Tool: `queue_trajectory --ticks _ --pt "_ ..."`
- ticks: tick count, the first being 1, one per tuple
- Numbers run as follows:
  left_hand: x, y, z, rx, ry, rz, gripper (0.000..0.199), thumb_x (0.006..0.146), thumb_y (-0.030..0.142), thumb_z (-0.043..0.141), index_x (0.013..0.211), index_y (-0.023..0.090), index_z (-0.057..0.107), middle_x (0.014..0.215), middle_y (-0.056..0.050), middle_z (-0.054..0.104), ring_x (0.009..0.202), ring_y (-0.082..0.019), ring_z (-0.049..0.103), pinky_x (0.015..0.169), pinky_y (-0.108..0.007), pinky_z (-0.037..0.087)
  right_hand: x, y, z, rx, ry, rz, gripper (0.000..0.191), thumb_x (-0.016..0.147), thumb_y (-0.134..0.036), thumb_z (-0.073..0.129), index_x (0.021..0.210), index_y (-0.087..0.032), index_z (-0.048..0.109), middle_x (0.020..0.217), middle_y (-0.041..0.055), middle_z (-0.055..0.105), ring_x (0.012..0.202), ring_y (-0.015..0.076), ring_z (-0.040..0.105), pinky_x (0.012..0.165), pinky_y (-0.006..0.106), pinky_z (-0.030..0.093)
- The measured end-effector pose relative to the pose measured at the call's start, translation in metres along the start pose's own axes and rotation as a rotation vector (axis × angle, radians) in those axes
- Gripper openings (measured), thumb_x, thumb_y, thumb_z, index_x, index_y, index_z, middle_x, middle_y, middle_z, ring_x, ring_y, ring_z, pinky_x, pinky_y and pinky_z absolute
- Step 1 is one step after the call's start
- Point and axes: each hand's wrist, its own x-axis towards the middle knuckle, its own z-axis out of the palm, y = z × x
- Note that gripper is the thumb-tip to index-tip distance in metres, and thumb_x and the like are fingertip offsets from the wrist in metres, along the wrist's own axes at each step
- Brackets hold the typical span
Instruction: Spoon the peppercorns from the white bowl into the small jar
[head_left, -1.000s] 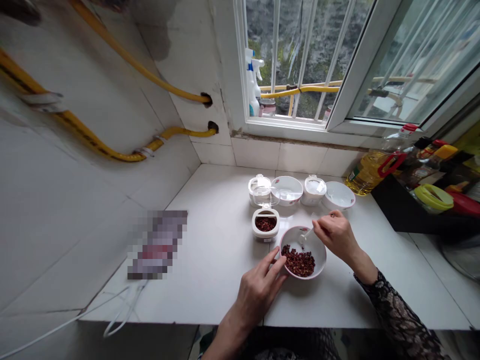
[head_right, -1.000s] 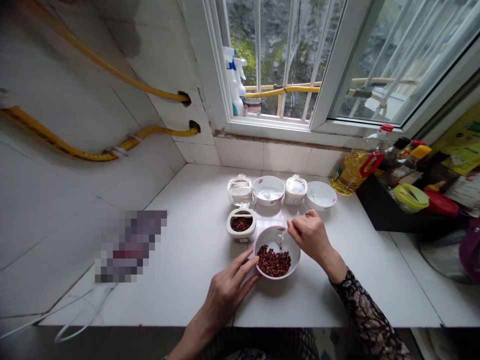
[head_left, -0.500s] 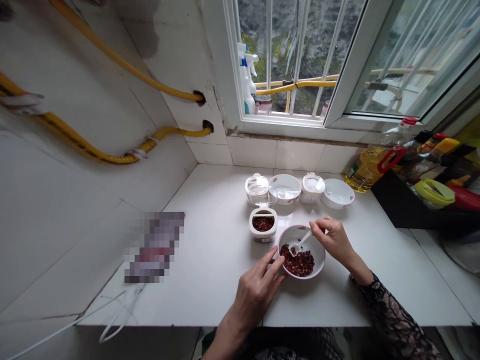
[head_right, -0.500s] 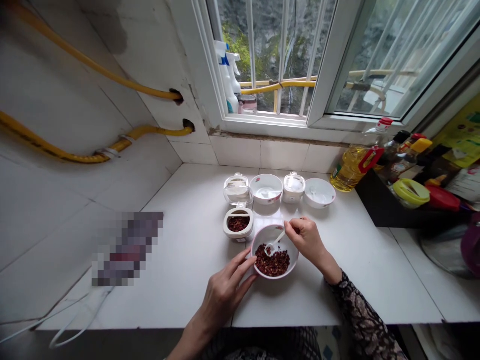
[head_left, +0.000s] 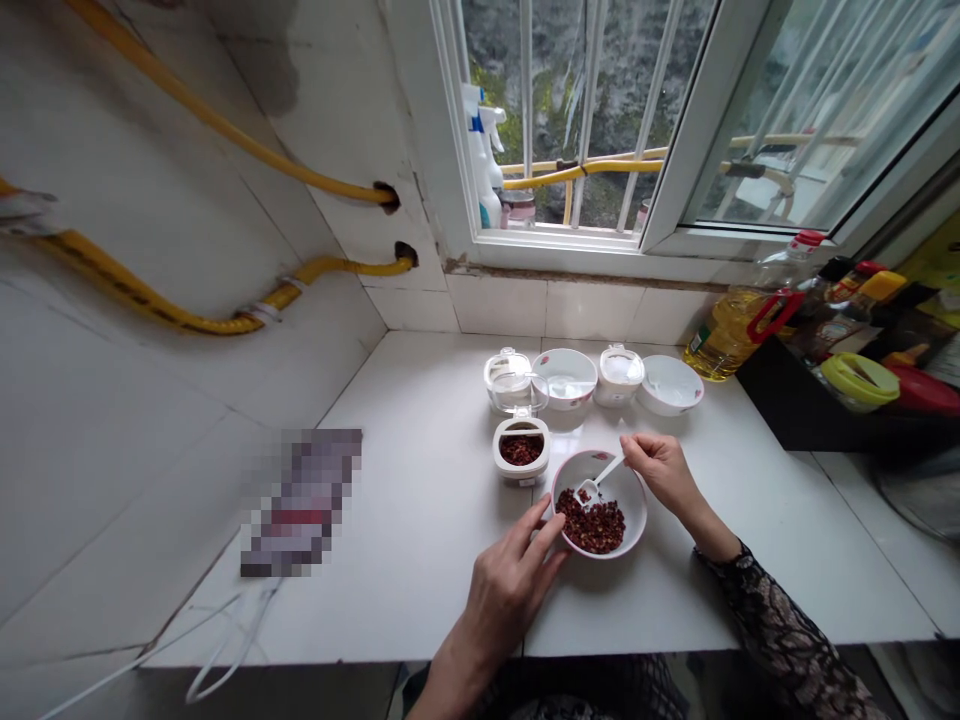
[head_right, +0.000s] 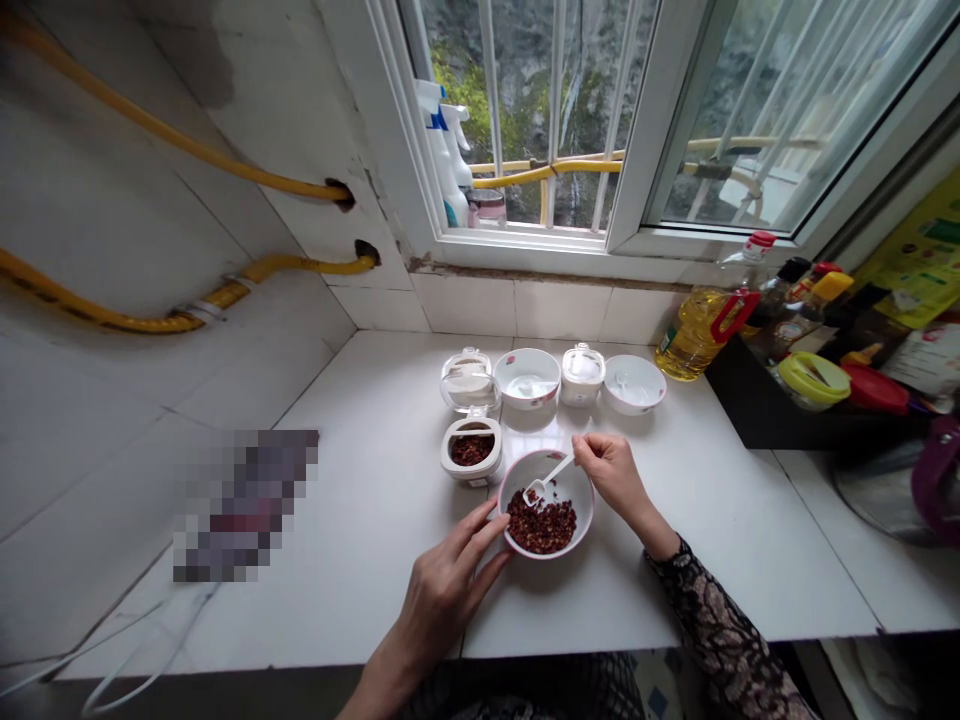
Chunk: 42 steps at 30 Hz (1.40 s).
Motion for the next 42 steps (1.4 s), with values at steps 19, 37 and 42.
queue_trajectory --ticks 19,37,42 --pt "-0.001 -0.001 0.003 0.029 0.026 0.02 0.027 0.099 0.021 0.05 0.124 0.013 0.058 0.123 -0.019 0.067 0.104 -0.022 0.071 0.085 -0.027 0.06 0.036 -0.067 0.032 -0.293 0.301 -0.638 0.042 0.096 -0.028 0.048 0.055 -0.02 0.044 0.049 -0.0041 0.043 0.05 0.0099 0.037 0.062 0.026 0.039" --pt "-0.001 -0.001 0.004 0.023 0.022 0.026 0.027 0.099 0.022 0.05 0.123 0.012 0.058 0.123 -0.019 0.066 0.107 -0.023 0.07 0.083 -0.027 0.06 0.011 -0.028 -0.014 -0.612 0.085 -0.828 0.04 0.095 -0.015 0.051 0.056 -0.02 0.04 0.047 -0.0074 0.044 0.046 0.0082 0.029 0.067 0.026 0.036" --pt "-0.002 -0.001 0.003 0.018 0.009 0.01 0.027 0.099 0.022 0.051 0.124 0.013 0.057 0.124 -0.018 0.066 0.107 -0.022 0.07 0.084 -0.028 0.059 0.001 -0.01 -0.012 -0.664 0.006 -0.752 0.042 0.096 -0.018 0.05 0.055 -0.019 0.04 0.047 -0.0067 0.045 0.046 0.0079 0.028 0.067 0.026 0.035"
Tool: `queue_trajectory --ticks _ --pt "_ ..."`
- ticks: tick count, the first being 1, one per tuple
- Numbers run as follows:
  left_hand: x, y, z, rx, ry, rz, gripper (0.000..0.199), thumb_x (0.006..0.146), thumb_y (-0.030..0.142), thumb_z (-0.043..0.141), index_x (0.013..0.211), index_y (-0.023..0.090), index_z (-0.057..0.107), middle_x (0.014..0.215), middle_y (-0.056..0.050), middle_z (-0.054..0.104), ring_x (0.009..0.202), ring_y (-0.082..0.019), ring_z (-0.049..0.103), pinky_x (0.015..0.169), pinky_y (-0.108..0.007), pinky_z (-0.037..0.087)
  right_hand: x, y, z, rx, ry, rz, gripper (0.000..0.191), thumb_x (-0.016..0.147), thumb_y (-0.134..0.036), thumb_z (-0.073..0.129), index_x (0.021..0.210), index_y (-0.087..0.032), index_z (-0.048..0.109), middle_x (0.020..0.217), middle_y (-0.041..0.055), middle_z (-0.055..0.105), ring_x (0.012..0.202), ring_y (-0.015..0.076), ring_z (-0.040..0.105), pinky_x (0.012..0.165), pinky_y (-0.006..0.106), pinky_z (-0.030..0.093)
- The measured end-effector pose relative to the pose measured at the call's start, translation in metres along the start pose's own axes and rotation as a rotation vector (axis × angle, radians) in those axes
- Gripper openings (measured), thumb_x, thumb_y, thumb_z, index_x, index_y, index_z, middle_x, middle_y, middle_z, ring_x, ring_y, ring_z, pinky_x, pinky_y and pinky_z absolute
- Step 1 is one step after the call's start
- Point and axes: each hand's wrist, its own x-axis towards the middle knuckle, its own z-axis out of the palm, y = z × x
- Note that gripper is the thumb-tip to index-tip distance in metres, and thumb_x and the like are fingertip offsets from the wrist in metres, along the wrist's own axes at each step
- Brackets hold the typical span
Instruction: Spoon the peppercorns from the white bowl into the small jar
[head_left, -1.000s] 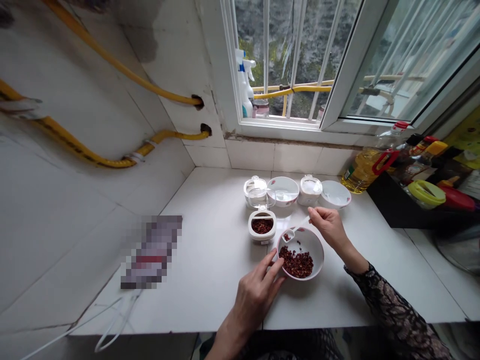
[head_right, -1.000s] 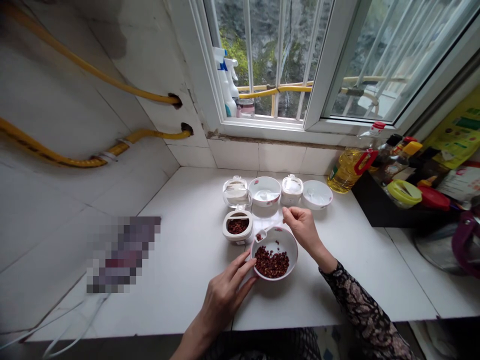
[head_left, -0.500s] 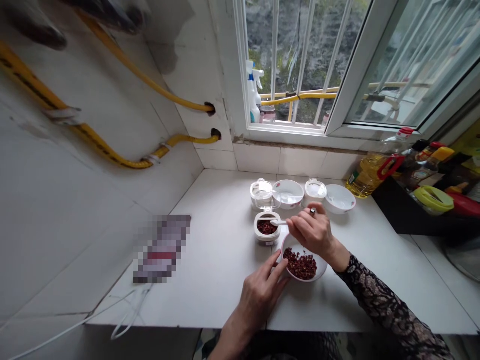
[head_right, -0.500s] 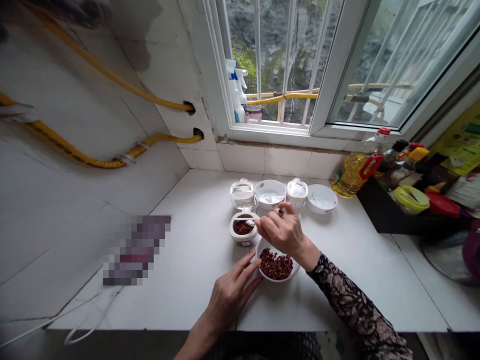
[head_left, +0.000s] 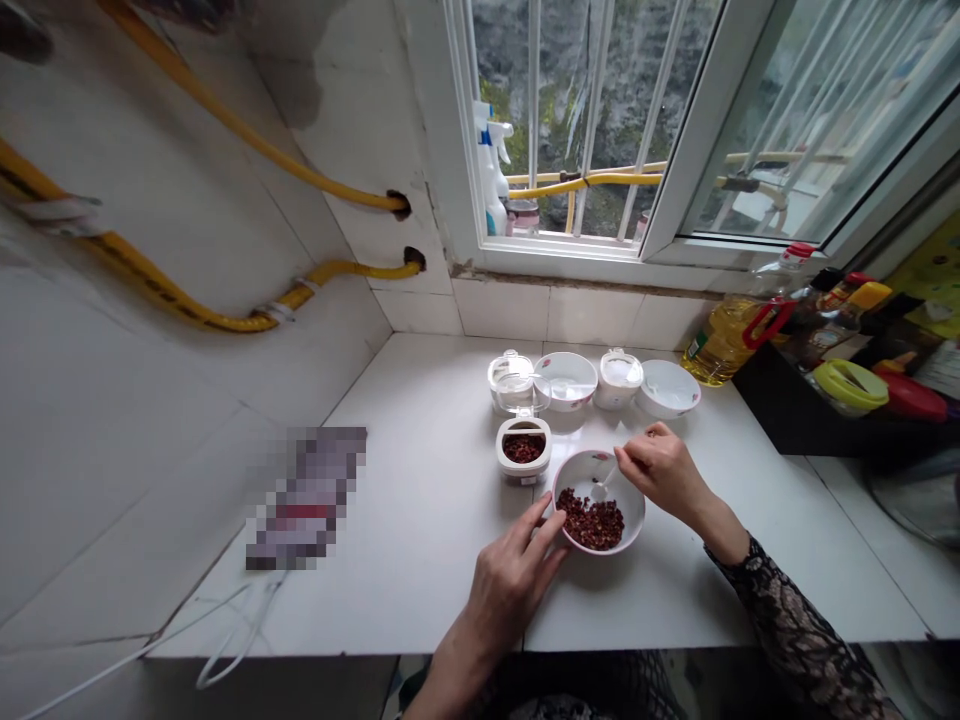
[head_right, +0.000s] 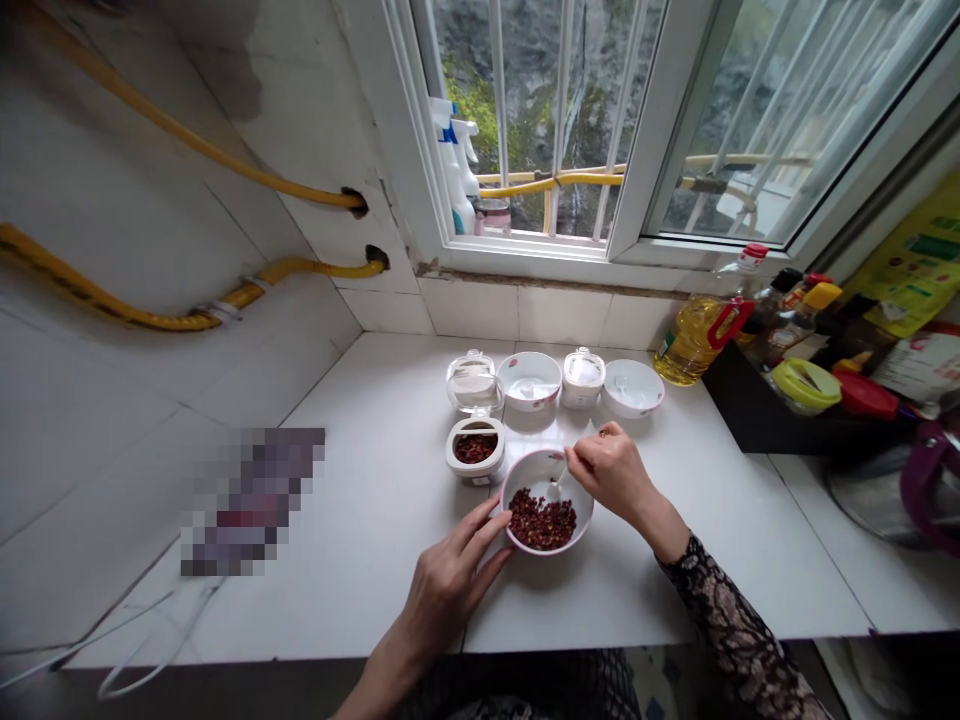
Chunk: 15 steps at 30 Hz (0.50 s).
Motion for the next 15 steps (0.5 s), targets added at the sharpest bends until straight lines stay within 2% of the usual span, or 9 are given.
queue_trajectory --ticks 4,9,15 --pt "0.0013 0.0006 -0.0016 -0.002 -0.008 -0.003 0.027 0.1 0.022 0.05 0.123 0.013 0.058 0.123 -0.018 0.067 0.107 -0.022 0.069 0.084 -0.027 0.059 -0.0029 -0.0081 0.008 0.142 -0.064 0.103 0.045 0.096 -0.023 0.047 0.053 -0.019 0.037 0.044 -0.0064 0.039 0.046 0.0086 0.026 0.062 0.026 0.034" --pt "0.0026 0.0003 -0.0024 0.004 -0.006 0.005 0.026 0.1 0.021 0.05 0.123 0.013 0.057 0.123 -0.019 0.067 0.105 -0.021 0.07 0.083 -0.027 0.06 -0.0051 -0.0054 0.0063 0.274 -0.06 0.376 0.047 0.093 -0.033 0.047 0.051 -0.02 0.031 0.046 -0.004 0.035 0.049 0.01 0.034 0.055 0.025 0.033" --pt "0.0028 0.0007 -0.0027 0.011 -0.003 -0.005 0.026 0.1 0.022 0.05 0.124 0.015 0.057 0.122 -0.017 0.067 0.106 -0.022 0.07 0.083 -0.027 0.06 -0.0076 0.0003 0.002 0.489 -0.041 0.626 0.044 0.09 -0.043 0.047 0.053 -0.019 0.043 0.05 -0.0028 0.039 0.05 0.0099 0.036 0.049 0.024 0.03"
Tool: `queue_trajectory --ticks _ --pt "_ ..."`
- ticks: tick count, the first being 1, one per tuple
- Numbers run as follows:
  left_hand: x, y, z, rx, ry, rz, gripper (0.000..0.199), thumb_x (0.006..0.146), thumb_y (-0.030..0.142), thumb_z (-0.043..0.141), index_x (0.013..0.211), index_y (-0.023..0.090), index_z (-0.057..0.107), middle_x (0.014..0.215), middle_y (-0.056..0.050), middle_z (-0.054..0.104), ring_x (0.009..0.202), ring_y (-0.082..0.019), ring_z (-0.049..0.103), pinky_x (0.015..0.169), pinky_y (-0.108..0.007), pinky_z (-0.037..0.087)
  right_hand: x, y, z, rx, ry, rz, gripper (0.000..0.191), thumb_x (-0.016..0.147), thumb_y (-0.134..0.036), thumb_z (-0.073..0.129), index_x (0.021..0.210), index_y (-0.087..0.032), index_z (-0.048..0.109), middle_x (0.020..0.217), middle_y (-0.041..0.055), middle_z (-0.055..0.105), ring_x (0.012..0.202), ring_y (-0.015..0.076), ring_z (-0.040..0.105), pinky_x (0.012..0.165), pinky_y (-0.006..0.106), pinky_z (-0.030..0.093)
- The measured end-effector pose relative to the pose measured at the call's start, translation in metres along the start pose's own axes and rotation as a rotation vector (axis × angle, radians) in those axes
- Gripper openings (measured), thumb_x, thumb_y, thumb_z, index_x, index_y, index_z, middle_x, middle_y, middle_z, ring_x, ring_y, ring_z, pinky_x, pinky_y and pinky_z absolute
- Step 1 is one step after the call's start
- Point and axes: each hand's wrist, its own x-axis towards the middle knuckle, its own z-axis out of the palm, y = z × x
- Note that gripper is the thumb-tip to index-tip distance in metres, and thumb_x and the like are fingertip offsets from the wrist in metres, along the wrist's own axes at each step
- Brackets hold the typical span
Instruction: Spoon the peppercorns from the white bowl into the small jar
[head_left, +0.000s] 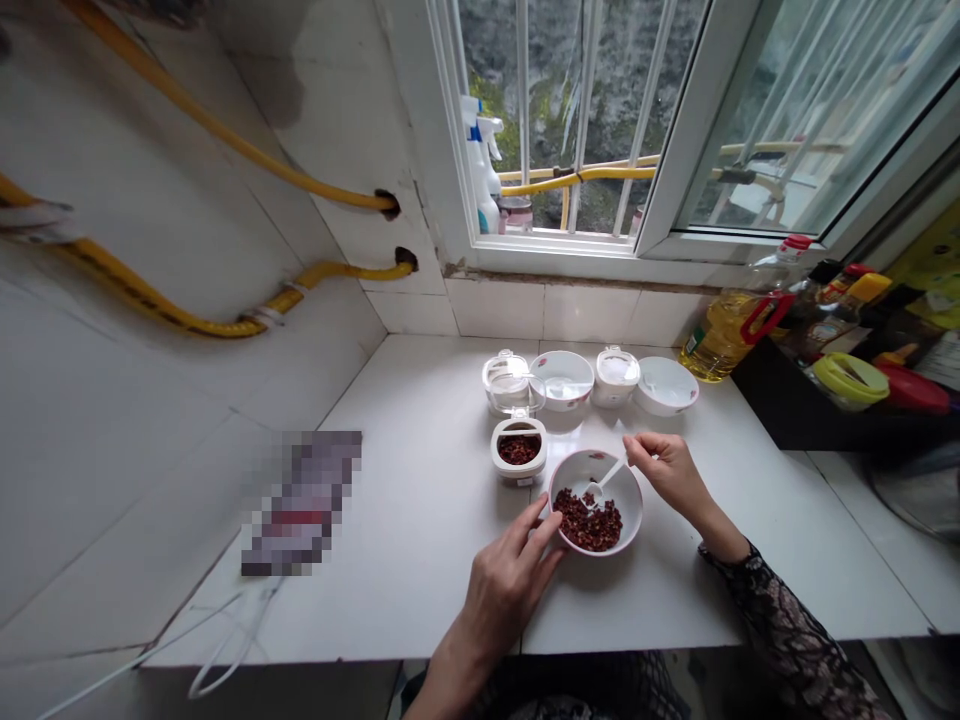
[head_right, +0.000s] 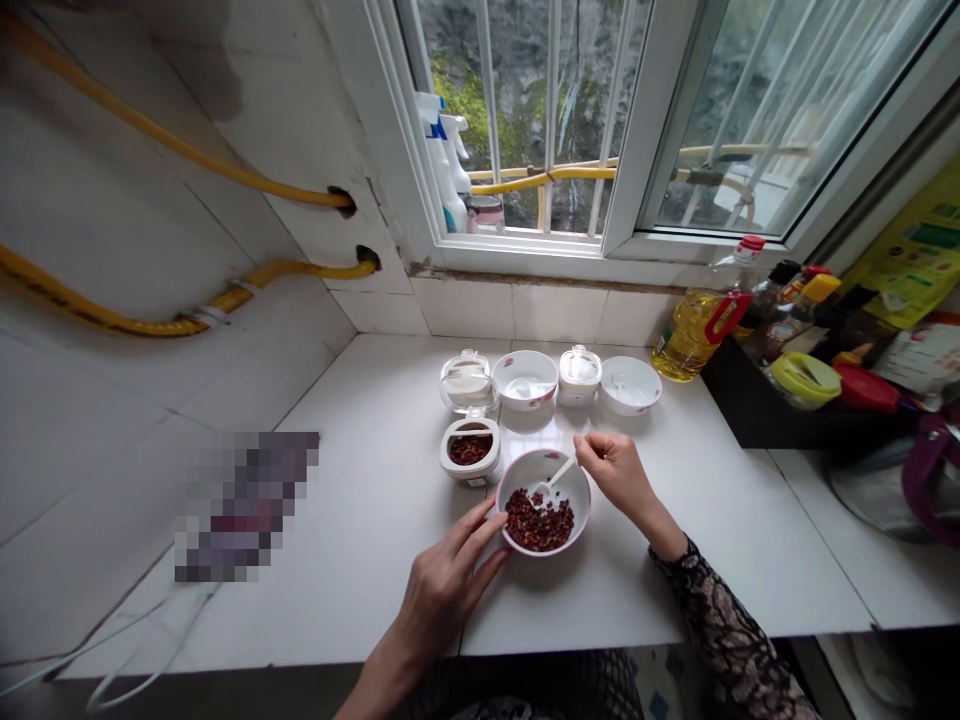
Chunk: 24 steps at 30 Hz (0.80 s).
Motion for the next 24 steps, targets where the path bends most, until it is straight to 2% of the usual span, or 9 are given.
queue_trajectory --ticks 11,16,24 --pt "-0.0008 -0.0006 0.0009 -0.01 0.0 -0.001 0.027 0.098 0.021 0.052 0.125 0.015 0.056 0.123 -0.017 0.067 0.106 -0.022 0.07 0.083 -0.027 0.06 -0.0001 0.0003 0.0065 0.065 0.02 0.05 0.047 0.087 -0.046 0.05 0.05 -0.02 0.039 0.049 -0.0027 0.035 0.049 0.0095 0.034 0.047 0.024 0.028" --pt "-0.0018 -0.0006 0.0008 -0.018 -0.003 -0.008 0.03 0.097 0.02 0.054 0.126 0.017 0.056 0.125 -0.016 0.066 0.107 -0.022 0.07 0.084 -0.027 0.06 0.0004 0.0019 0.0073 0.142 0.016 0.085 0.05 0.086 -0.052 0.051 0.05 -0.019 0.044 0.047 -0.003 0.035 0.048 0.0093 0.033 0.046 0.024 0.027" --pt "-0.0022 -0.0007 0.0025 -0.011 0.003 0.005 0.028 0.098 0.021 0.053 0.124 0.014 0.056 0.124 -0.018 0.066 0.104 -0.022 0.071 0.083 -0.026 0.06 0.0063 -0.0011 0.0099 0.244 0.006 0.182 0.054 0.081 -0.062 0.055 0.049 -0.019 0.042 0.048 -0.0034 0.035 0.047 0.0081 0.029 0.043 0.023 0.023"
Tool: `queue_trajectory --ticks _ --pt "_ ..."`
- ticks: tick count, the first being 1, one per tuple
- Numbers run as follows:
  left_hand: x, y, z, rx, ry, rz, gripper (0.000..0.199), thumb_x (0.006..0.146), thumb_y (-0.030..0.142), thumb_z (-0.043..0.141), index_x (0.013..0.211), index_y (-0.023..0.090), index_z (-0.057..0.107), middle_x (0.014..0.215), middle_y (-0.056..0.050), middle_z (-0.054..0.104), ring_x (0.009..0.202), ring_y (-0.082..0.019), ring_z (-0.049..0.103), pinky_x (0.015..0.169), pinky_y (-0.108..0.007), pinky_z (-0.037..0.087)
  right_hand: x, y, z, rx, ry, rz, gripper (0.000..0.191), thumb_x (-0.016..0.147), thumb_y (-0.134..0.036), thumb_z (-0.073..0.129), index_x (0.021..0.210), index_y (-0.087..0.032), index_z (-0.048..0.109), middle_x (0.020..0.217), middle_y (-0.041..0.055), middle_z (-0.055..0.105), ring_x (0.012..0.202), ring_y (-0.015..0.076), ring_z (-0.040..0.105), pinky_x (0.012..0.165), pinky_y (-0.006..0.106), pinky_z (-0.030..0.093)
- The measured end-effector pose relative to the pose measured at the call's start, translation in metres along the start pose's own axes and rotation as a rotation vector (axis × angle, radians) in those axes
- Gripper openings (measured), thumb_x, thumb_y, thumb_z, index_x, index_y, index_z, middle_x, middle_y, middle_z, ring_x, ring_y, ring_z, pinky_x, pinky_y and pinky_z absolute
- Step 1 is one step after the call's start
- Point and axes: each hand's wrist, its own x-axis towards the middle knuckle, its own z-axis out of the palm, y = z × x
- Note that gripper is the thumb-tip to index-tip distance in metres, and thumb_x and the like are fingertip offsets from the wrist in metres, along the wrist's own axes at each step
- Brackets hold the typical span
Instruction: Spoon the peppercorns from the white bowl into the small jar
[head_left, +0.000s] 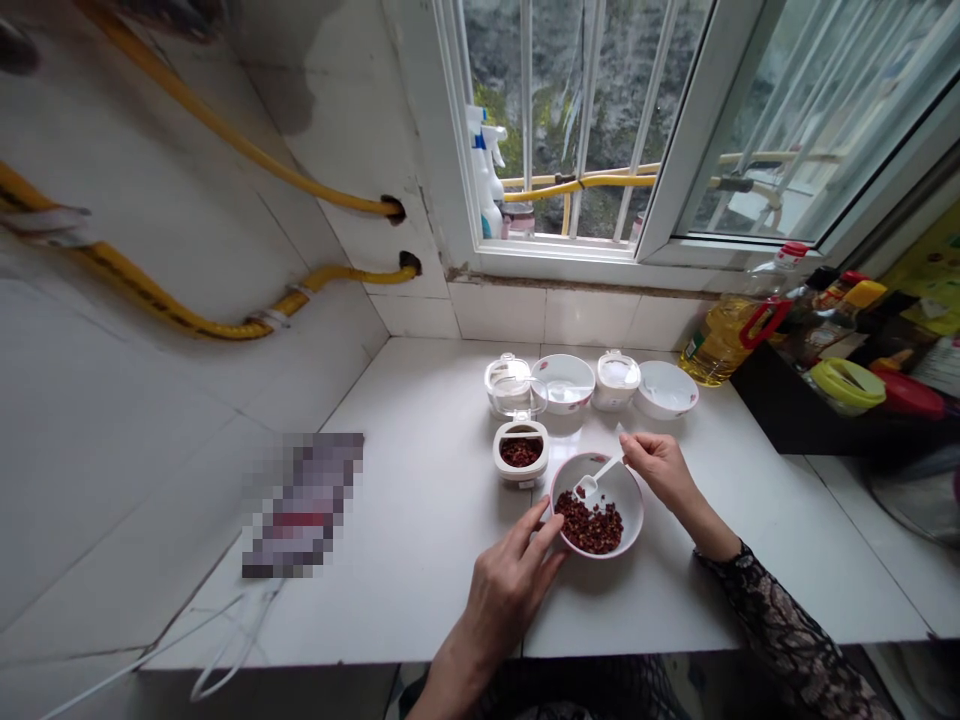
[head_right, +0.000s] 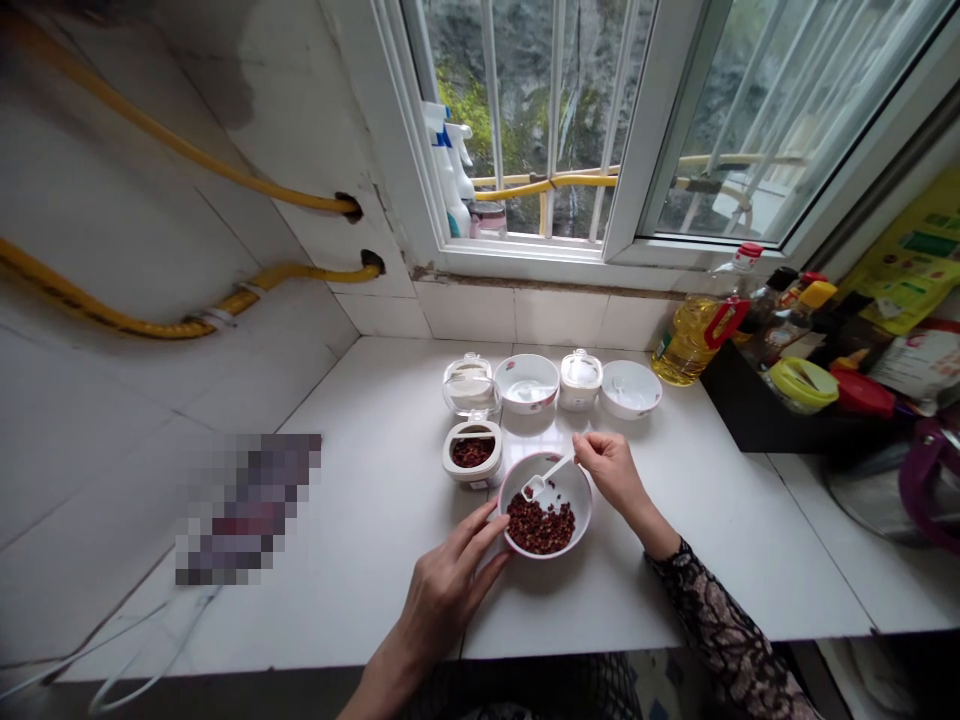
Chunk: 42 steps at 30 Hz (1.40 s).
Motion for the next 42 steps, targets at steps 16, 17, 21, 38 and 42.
queue_trajectory --ticks 16,17,21,38,42 --pt "0.0 -0.001 0.002 -0.004 0.019 -0.003 0.031 0.098 0.021 0.052 0.129 0.017 0.055 0.125 -0.017 0.066 0.108 -0.023 0.07 0.087 -0.029 0.06 0.023 -0.067 0.048 -0.693 0.217 -1.02 0.034 0.096 -0.022 0.05 0.062 -0.021 0.049 0.054 -0.0035 0.052 0.051 0.0113 0.04 0.081 0.033 0.039" --pt "0.0 -0.001 0.002 -0.002 0.024 0.001 0.031 0.098 0.021 0.052 0.128 0.016 0.055 0.124 -0.018 0.067 0.107 -0.023 0.07 0.087 -0.029 0.06 0.021 -0.066 0.049 -0.739 0.194 -1.063 0.032 0.095 -0.022 0.051 0.063 -0.021 0.05 0.055 -0.0035 0.053 0.052 0.0117 0.041 0.082 0.032 0.039" --pt "0.001 -0.001 0.002 -0.003 0.021 0.006 0.029 0.098 0.022 0.051 0.126 0.015 0.056 0.124 -0.019 0.066 0.105 -0.023 0.071 0.086 -0.029 0.06 0.017 -0.063 0.04 -0.715 0.25 -1.058 0.031 0.096 -0.02 0.048 0.066 -0.021 0.051 0.055 -0.004 0.052 0.052 0.0116 0.041 0.081 0.032 0.038" --pt "-0.001 0.0 0.0 0.001 -0.009 -0.008 0.031 0.098 0.021 0.052 0.128 0.016 0.055 0.125 -0.017 0.066 0.111 -0.023 0.068 0.088 -0.029 0.059 0.002 -0.009 0.014 -0.743 0.025 -0.86 0.039 0.097 -0.019 0.048 0.058 -0.02 0.047 0.051 -0.0039 0.055 0.047 0.0095 0.037 0.072 0.028 0.036" --pt "0.0 0.0 -0.001 -0.01 -0.013 -0.008 0.032 0.098 0.021 0.053 0.129 0.016 0.054 0.127 -0.017 0.065 0.112 -0.023 0.068 0.087 -0.028 0.059 0.0 -0.008 0.021 -0.597 -0.009 -0.79 0.042 0.097 -0.02 0.049 0.055 -0.019 0.044 0.048 -0.0058 0.049 0.046 0.0086 0.034 0.067 0.026 0.037"
